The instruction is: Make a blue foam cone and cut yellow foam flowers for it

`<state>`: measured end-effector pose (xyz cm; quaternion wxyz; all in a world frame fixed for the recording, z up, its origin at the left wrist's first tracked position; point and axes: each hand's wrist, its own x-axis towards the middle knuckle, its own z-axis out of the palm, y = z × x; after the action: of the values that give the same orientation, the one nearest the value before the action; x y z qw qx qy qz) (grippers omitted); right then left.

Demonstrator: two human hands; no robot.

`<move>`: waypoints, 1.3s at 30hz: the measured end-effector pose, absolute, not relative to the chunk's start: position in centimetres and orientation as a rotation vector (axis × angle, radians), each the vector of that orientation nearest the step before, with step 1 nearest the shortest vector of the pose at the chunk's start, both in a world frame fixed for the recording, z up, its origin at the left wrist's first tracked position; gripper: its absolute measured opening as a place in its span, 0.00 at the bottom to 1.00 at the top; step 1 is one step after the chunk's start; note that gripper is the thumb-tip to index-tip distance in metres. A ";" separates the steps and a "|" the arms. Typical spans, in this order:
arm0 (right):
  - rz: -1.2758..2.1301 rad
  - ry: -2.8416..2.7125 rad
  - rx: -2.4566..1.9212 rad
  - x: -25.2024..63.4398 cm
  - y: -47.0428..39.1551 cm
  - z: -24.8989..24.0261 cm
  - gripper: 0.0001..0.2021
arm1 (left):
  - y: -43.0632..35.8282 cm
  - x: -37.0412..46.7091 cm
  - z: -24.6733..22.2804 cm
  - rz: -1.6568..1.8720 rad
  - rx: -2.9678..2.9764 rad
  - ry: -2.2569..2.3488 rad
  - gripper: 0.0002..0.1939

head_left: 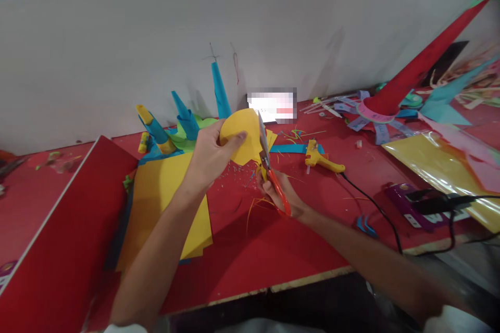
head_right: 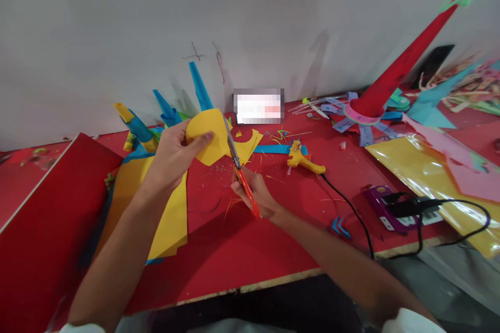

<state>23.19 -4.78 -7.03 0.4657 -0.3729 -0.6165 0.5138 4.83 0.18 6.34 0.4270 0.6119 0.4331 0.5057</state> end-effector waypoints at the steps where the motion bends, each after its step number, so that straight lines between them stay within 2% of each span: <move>1: 1.255 -1.513 -0.912 23.2 -4.7 -7.2 0.35 | 0.2 4.9 6.3 1.257 1.525 1.073 0.12; 12: 1.232 -1.498 -0.883 23.3 -4.6 -7.9 0.34 | 0.1 5.4 5.6 1.243 1.478 1.044 0.14; 21: 1.432 -1.418 -0.685 23.0 -4.7 -8.4 0.31 | 0.1 5.7 5.9 1.105 1.134 0.910 0.19; 27: 1.428 -1.376 -0.739 22.7 -4.8 -7.4 0.28 | 0.3 6.2 5.4 1.092 0.984 0.920 0.21; 39: 1.384 -1.379 -0.817 22.9 -4.7 -6.8 0.28 | -0.3 6.5 5.5 1.162 1.301 1.000 0.18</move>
<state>22.86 -4.68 -6.81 0.4898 -0.3363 -0.5678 0.5697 6.46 -0.26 5.54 0.5357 0.5464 0.4201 0.4878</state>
